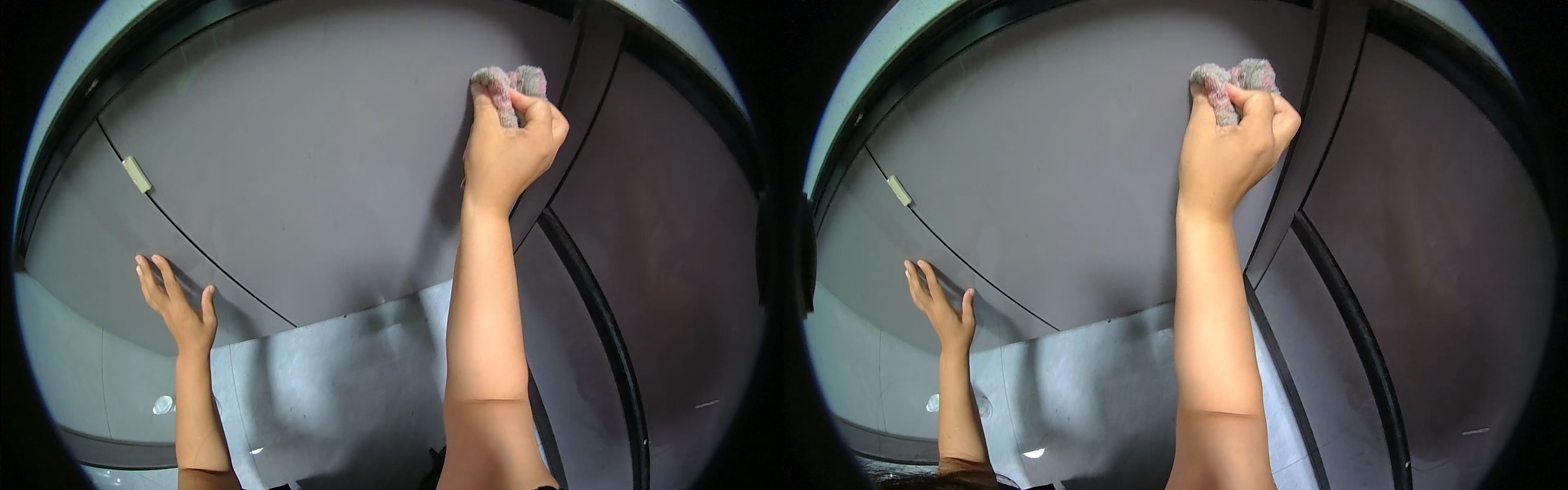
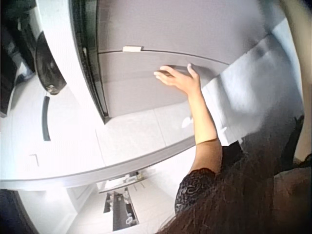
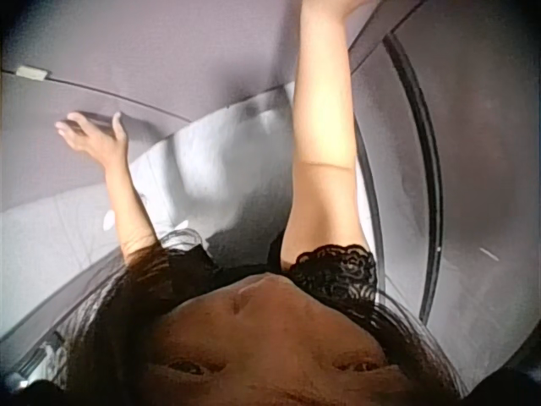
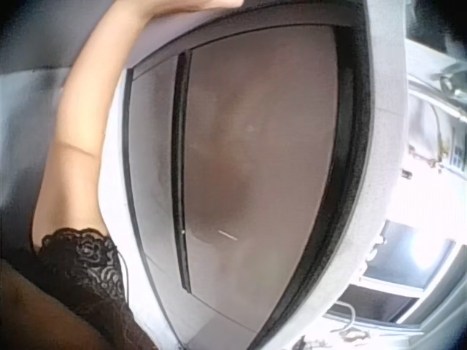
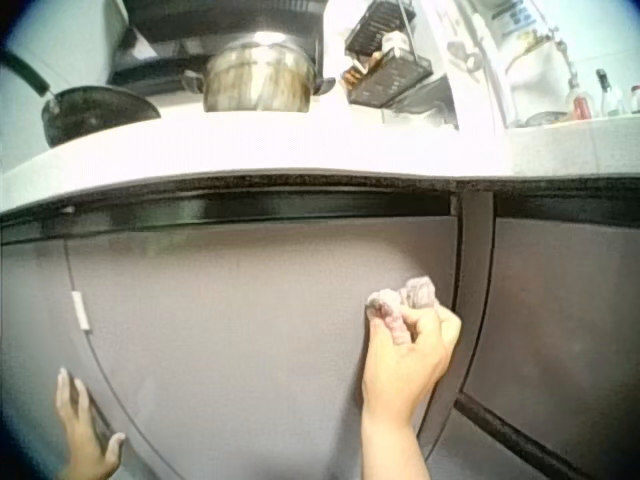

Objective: The person wipes the front surface of a grey kitchen cabinet using a patterned cloth. They systematically clean the cabinet doors, moving the cloth in various motions to cover different areas.

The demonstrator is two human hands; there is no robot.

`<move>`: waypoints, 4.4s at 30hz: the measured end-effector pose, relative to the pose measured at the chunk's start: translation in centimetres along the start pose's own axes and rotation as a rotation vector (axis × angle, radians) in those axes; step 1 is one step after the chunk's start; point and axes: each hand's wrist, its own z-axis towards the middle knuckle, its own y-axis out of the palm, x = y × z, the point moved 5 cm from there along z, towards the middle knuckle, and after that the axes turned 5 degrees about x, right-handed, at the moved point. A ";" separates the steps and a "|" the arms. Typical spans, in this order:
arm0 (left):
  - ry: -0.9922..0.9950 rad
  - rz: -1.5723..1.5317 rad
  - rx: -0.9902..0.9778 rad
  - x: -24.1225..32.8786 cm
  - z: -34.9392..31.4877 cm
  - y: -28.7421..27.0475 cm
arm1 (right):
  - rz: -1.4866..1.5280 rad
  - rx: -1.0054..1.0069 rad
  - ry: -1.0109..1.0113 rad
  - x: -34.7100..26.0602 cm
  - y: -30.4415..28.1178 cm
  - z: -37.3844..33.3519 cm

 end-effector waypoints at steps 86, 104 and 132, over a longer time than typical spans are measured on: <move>-0.027 -0.009 -0.016 0.0 -0.1 0.1 | 0.129 -0.229 0.251 -3.5 1.7 -0.3; -0.051 -0.016 -0.035 -0.2 -0.3 -0.1 | 0.122 -0.117 0.024 -4.1 1.7 -1.8; -0.048 -0.046 -0.042 -0.6 -0.3 0.2 | 0.149 0.035 0.345 2.9 -0.5 -5.6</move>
